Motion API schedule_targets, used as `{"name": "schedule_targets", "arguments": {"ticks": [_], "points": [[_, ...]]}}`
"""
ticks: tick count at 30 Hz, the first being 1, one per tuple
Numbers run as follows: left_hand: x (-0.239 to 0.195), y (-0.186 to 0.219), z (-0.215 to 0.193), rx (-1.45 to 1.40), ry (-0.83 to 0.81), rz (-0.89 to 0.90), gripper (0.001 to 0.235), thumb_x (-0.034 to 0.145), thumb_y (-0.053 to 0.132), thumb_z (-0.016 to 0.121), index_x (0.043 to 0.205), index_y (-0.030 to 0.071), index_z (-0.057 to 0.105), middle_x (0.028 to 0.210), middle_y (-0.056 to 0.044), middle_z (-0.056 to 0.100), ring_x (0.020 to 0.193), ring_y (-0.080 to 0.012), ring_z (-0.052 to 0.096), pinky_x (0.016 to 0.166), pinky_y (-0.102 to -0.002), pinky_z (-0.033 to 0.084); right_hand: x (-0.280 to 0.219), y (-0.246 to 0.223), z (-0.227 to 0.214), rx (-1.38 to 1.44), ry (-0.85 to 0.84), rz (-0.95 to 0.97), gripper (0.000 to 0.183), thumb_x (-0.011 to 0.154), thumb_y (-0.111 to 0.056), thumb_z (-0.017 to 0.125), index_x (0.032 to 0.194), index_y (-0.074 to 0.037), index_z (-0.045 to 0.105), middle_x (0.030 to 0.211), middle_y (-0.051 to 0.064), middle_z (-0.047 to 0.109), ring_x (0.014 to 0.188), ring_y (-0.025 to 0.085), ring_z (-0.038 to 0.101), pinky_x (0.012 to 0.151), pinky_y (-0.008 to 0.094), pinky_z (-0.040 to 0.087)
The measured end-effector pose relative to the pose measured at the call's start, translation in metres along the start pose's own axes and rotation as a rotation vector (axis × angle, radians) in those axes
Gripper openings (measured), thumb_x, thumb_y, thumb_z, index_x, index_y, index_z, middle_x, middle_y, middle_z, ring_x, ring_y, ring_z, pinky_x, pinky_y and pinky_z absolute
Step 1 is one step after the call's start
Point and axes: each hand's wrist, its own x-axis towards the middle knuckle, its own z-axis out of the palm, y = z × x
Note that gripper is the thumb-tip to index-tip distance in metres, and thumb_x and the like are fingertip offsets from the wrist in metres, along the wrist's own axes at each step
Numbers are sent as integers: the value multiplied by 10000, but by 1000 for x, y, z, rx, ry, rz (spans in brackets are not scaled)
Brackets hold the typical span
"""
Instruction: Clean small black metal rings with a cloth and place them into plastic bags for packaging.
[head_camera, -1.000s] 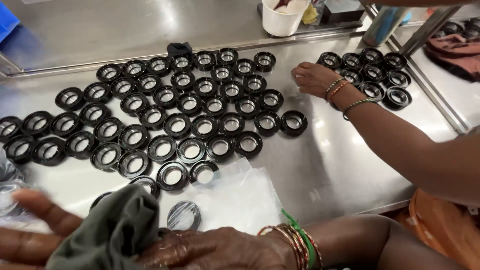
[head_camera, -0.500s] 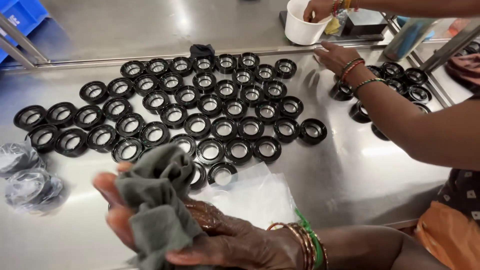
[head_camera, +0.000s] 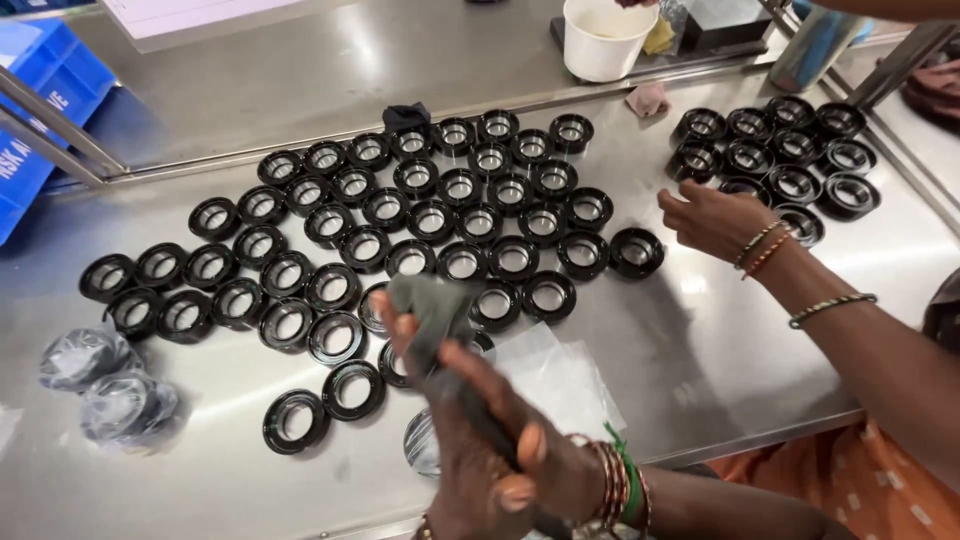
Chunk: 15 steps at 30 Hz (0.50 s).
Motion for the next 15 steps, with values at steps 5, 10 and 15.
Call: {"name": "schedule_targets", "arguments": {"ticks": [5, 10, 15], "points": [[102, -22, -28, 18, -62, -16, 919, 999, 756, 146, 1664, 122, 105, 1752, -205, -13, 1641, -422, 6, 1317, -535, 129, 9, 32, -30, -91, 162, 116, 520, 1103, -332, 348, 1574, -113, 336, 1531, 186, 436, 1383, 315, 455, 1185, 459, 388], [84, -63, -74, -96, 31, -238, 954, 1014, 651, 409, 1641, 41, 31, 1712, -222, 31, 1538, -411, 202, 1100, -461, 416, -3, 63, -60, 81, 430, 509, 314, 994, -197, 582, 1294, -140, 655, 1244, 156, 714, 972, 256, 756, 723, 386, 652], [-2, -229, -155, 482, 502, -515, 902, 940, 653, 516, 1546, 13, 320, 1626, -221, 225, 1420, -395, 393, 1111, -516, 443, -90, 57, -130, -458, 597, 718, 340, 963, -131, 609, 1299, -148, 660, 1098, 125, 752, 846, 233, 762, 639, 327, 650]]}}
